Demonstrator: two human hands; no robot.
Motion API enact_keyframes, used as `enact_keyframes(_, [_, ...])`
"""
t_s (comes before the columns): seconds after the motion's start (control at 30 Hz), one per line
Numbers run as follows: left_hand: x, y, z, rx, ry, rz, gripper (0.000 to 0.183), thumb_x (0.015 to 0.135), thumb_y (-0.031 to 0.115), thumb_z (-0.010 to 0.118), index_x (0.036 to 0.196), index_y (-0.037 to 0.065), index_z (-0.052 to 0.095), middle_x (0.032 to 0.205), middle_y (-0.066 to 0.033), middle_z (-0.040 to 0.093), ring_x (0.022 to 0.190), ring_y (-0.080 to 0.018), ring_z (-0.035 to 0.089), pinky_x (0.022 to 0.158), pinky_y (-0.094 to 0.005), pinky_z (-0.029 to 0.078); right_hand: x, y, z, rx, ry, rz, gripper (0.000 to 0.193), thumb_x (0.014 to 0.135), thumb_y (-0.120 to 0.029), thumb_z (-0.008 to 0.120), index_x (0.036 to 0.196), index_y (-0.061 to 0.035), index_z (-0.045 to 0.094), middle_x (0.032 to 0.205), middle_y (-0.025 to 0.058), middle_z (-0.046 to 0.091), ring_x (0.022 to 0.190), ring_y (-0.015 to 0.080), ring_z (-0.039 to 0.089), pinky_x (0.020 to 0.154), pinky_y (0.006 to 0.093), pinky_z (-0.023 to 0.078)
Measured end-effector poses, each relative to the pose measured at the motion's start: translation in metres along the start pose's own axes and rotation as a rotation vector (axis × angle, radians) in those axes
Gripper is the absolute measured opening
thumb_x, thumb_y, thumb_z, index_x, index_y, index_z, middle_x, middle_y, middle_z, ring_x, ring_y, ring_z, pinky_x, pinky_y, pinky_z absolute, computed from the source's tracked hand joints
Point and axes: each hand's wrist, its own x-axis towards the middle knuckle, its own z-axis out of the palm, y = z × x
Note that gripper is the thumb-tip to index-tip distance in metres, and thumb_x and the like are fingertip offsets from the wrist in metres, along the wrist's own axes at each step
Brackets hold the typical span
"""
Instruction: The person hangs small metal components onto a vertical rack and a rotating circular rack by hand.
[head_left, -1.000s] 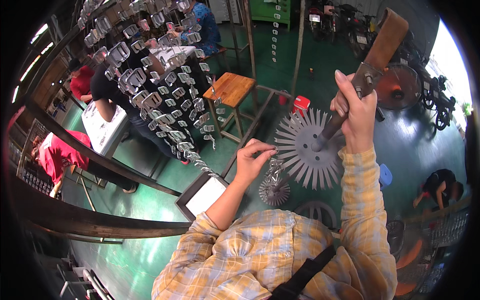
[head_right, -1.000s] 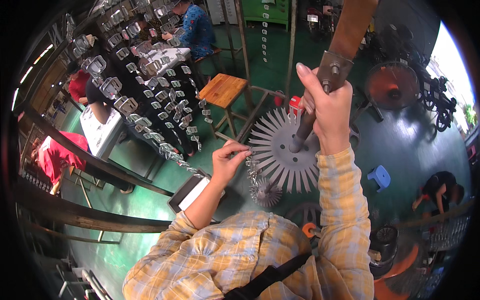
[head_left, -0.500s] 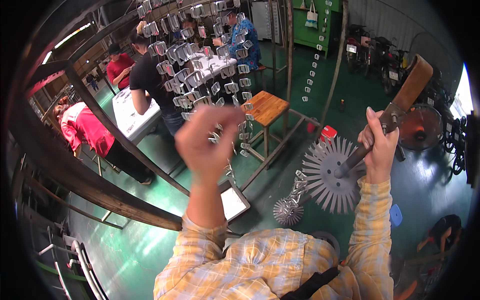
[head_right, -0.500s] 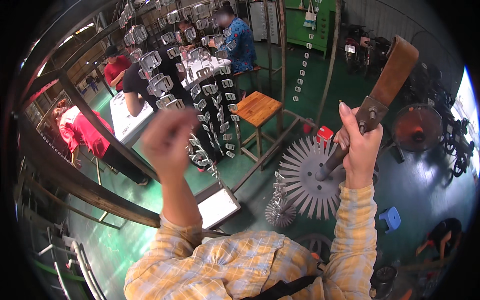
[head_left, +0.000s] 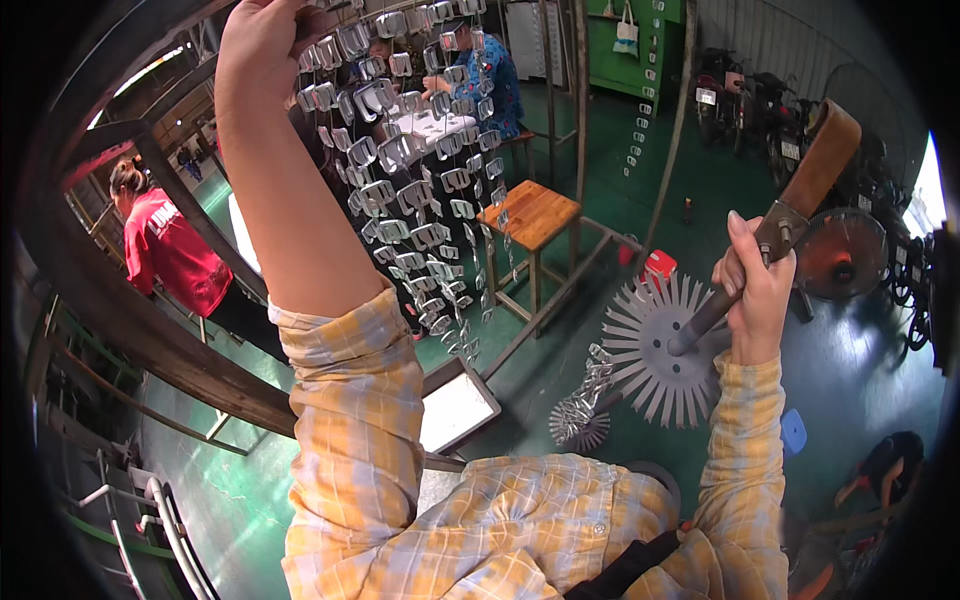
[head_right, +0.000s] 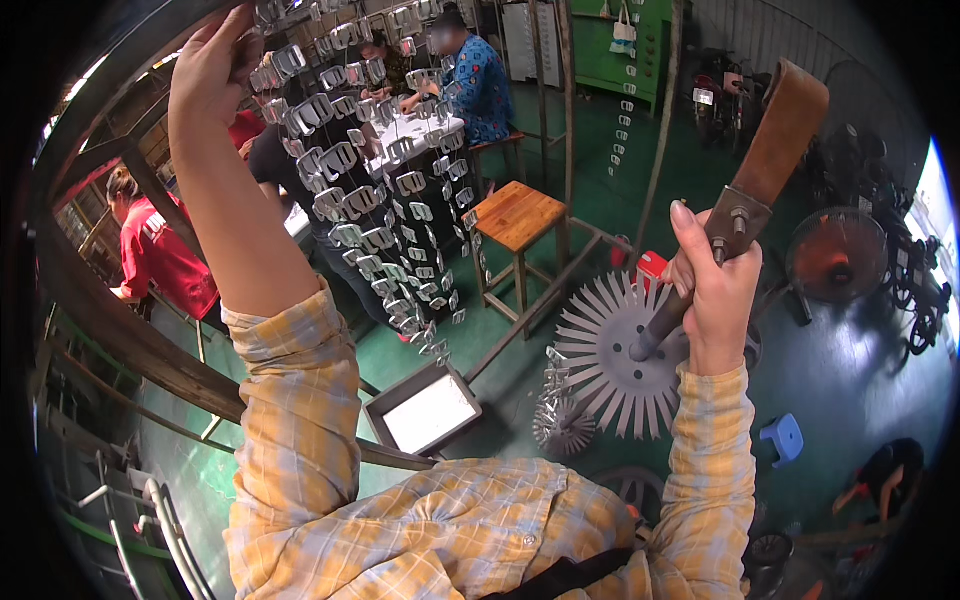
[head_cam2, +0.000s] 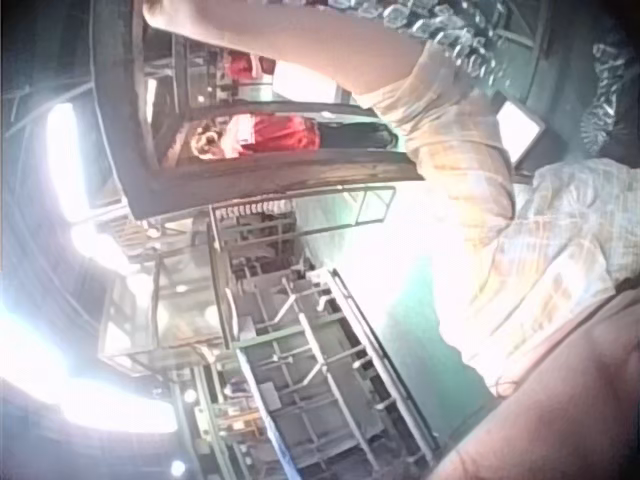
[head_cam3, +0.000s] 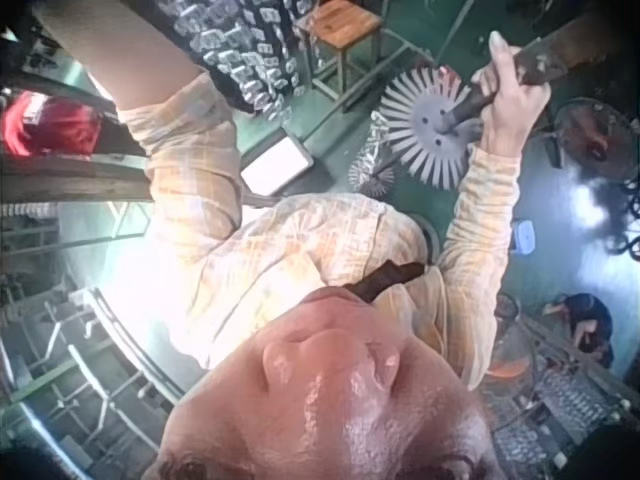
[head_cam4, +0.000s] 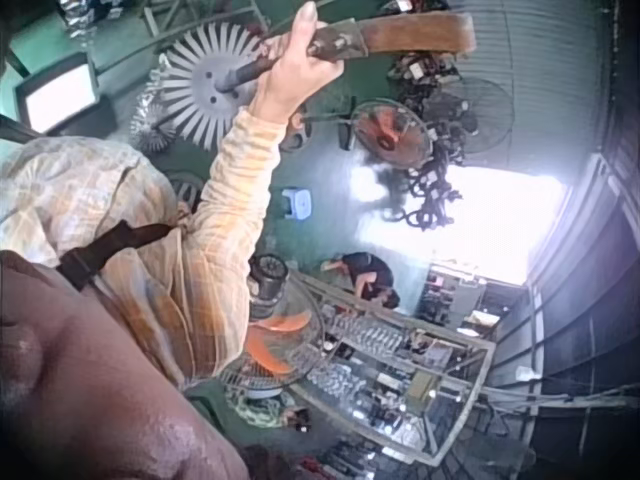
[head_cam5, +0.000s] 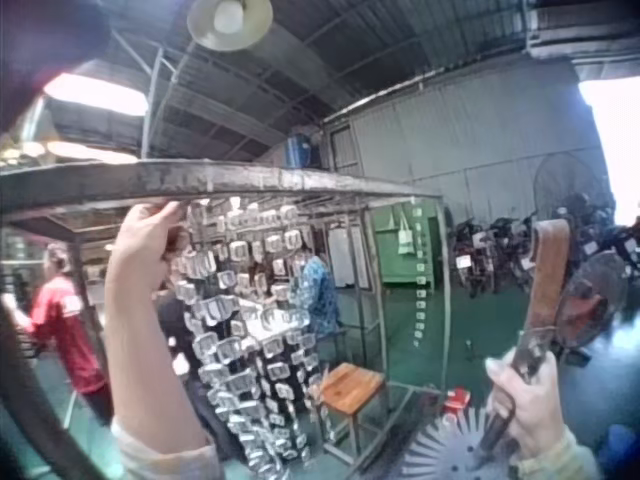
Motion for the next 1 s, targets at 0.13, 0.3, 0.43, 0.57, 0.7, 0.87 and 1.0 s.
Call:
enact_keyframes(0.13, [0.008,-0.004,-0.009,-0.285,0.032,-0.213,0.023,0.076,0.012,0.063,0.092,-0.003,0.060,0.070,-0.0017,0.057,0.049,-0.0028,0.036,0.043,-0.0183,0.025,0.001,-0.001,0.000,0.001,0.007,0.013,0.023,0.079,-0.012,0.059,0.063,-0.0104,0.042,0.043,-0.0060,0.032,0.032,0.0033,0.026,0.036,0.0205,0.030])
enact_keyframes(0.3, [0.010,-0.004,-0.003,-0.313,-0.117,-0.181,0.007,0.081,0.009,0.052,0.076,0.003,0.051,0.056,-0.0001,0.045,0.039,-0.0062,0.036,0.033,-0.0192,0.024,0.003,-0.001,-0.001,-0.004,-0.016,0.028,0.023,0.079,-0.012,0.059,0.064,-0.0101,0.042,0.044,-0.0059,0.032,0.033,0.0033,0.027,0.036,0.0200,0.030])
enact_keyframes(0.43, [0.010,-0.002,0.010,-0.217,-0.108,-0.207,0.007,0.077,0.006,0.055,0.072,0.005,0.051,0.055,0.0005,0.045,0.039,-0.0061,0.036,0.033,-0.0187,0.022,0.002,0.000,-0.002,-0.014,-0.002,0.038,0.022,0.078,-0.012,0.059,0.064,-0.0099,0.042,0.044,-0.0058,0.033,0.033,0.0033,0.028,0.036,0.0200,0.031])
enact_keyframes(0.57, [0.013,0.010,0.017,-0.182,0.128,-0.084,0.007,0.075,0.005,0.056,0.070,0.006,0.051,0.055,0.0014,0.045,0.039,-0.0054,0.036,0.033,-0.0187,0.022,-0.001,-0.002,0.004,0.032,-0.022,0.028,0.023,0.077,-0.011,0.061,0.063,-0.0091,0.043,0.044,-0.0054,0.033,0.033,0.0034,0.028,0.036,0.0202,0.030])
enact_keyframes(0.7, [-0.005,0.020,0.038,0.018,0.215,-0.041,0.006,0.073,0.006,0.060,0.079,0.005,0.059,0.056,0.0016,0.049,0.039,-0.0042,0.036,0.035,-0.0182,0.022,-0.002,-0.001,0.002,0.049,-0.019,0.015,0.024,0.076,-0.011,0.063,0.061,-0.0081,0.044,0.044,-0.0049,0.034,0.033,0.0038,0.028,0.035,0.0204,0.029])
enact_keyframes(0.87, [-0.030,-0.006,0.037,0.043,0.041,-0.131,0.018,0.074,0.011,0.063,0.088,0.001,0.062,0.063,-0.0002,0.057,0.041,-0.0031,0.038,0.037,-0.0172,0.025,-0.002,-0.001,0.002,0.041,-0.003,0.010,0.023,0.076,-0.011,0.063,0.062,-0.0073,0.045,0.044,-0.0046,0.035,0.033,0.0038,0.029,0.036,0.0202,0.029])
enact_keyframes(1.0, [-0.079,-0.029,0.052,-0.079,-0.033,-0.205,0.023,0.073,0.009,0.066,0.090,-0.003,0.060,0.069,-0.0005,0.057,0.047,-0.0013,0.034,0.040,-0.0164,0.022,-0.004,-0.005,0.000,0.048,-0.008,0.013,0.021,0.075,-0.011,0.064,0.064,-0.0064,0.047,0.045,-0.0049,0.036,0.034,0.0033,0.029,0.036,0.0197,0.030])
